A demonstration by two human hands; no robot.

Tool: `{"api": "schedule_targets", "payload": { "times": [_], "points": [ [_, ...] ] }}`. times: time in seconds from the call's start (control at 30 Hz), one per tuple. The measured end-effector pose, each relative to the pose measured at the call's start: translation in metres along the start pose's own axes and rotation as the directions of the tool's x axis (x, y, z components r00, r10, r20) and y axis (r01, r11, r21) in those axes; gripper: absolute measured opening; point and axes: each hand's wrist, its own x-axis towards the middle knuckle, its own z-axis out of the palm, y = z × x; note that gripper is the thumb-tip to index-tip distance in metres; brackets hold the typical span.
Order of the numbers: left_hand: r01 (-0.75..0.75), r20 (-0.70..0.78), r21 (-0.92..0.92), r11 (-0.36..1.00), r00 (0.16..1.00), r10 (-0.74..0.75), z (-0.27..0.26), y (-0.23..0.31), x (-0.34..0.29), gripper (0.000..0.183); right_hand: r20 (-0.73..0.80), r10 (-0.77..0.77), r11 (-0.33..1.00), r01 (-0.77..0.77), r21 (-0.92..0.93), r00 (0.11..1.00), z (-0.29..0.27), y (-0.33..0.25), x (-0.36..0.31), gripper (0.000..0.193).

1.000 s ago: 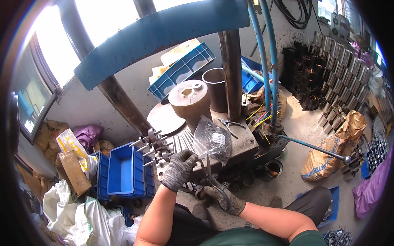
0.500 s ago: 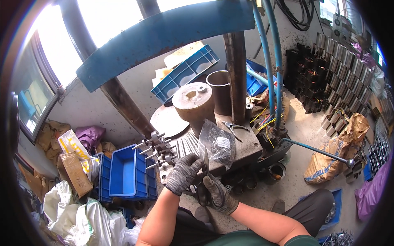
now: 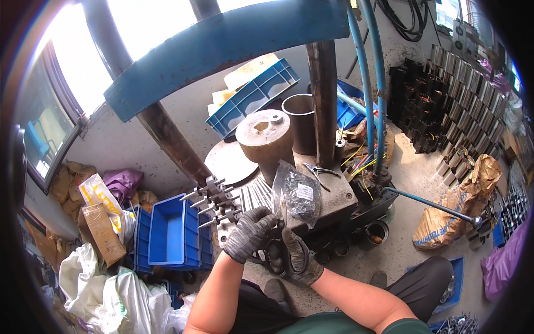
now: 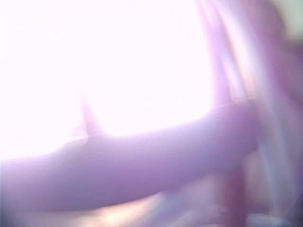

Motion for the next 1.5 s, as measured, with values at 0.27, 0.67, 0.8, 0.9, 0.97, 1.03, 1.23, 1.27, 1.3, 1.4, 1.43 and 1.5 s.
{"api": "schedule_targets", "payload": {
  "times": [0.27, 0.67, 0.8, 0.9, 0.97, 1.03, 1.23, 1.27, 1.3, 1.4, 1.43, 1.5],
  "points": [
    [-0.013, -0.016, 0.069, 0.998, 1.000, 0.015, -0.004, 0.005, -0.002, 0.022, -0.029, -0.016, 1.000, 0.016, -0.010, 0.999, -0.012, -0.013, 0.009, 0.067],
    [-0.095, -0.044, 0.154, 0.984, 0.994, 0.103, -0.016, 0.004, -0.001, 0.021, -0.015, 0.029, 0.990, -0.031, -0.137, 0.999, -0.036, -0.025, 0.017, 0.060],
    [-0.079, -0.012, 0.136, 0.988, 0.997, 0.081, -0.018, 0.010, -0.004, 0.022, 0.002, 0.071, 0.970, -0.068, -0.232, 0.998, -0.052, -0.040, 0.024, 0.058],
    [-0.071, -0.032, 0.113, 0.991, 0.997, 0.075, -0.020, 0.004, -0.003, 0.021, 0.004, 0.111, 0.950, -0.105, -0.295, 0.994, -0.052, -0.052, 0.027, 0.058],
    [-0.063, -0.041, 0.125, 0.990, 0.997, 0.069, -0.021, 0.002, -0.001, 0.020, 0.002, 0.163, 0.940, -0.155, -0.304, 0.987, -0.049, -0.061, 0.026, 0.057],
    [-0.088, -0.011, 0.092, 0.992, 0.996, 0.089, -0.025, -0.003, 0.003, 0.019, -0.051, 0.179, 0.933, -0.186, -0.309, 0.983, -0.046, -0.068, 0.025, 0.056],
    [-0.103, -0.059, 0.103, 0.989, 0.992, 0.109, -0.029, 0.006, 0.002, 0.023, 0.058, 0.199, 0.735, -0.109, -0.669, 0.978, -0.046, -0.103, 0.018, 0.046],
    [-0.128, -0.077, 0.079, 0.989, 0.988, 0.134, -0.031, 0.005, 0.002, 0.026, 0.022, 0.232, 0.714, -0.155, -0.682, 0.972, -0.042, -0.108, 0.012, 0.044],
    [-0.145, -0.113, 0.097, 0.985, 0.981, 0.156, -0.036, 0.002, -0.001, 0.027, -0.001, 0.276, 0.695, -0.200, -0.691, 0.961, -0.041, -0.108, 0.007, 0.043],
    [-0.298, -0.222, -0.012, 0.955, 0.932, 0.288, -0.043, -0.015, -0.005, 0.027, 0.034, 0.442, 0.605, -0.270, -0.749, 0.896, -0.056, -0.117, -0.019, 0.061],
    [-0.315, -0.271, -0.048, 0.948, 0.917, 0.291, -0.039, -0.008, -0.005, 0.026, -0.042, 0.475, 0.540, -0.328, -0.775, 0.879, -0.090, -0.122, -0.036, 0.064],
    [-0.476, -0.341, -0.133, 0.869, 0.846, 0.411, -0.041, -0.024, 0.012, 0.023, -0.032, 0.498, 0.150, -0.123, -0.981, 0.867, -0.118, -0.132, -0.060, 0.060]
  ]
}}
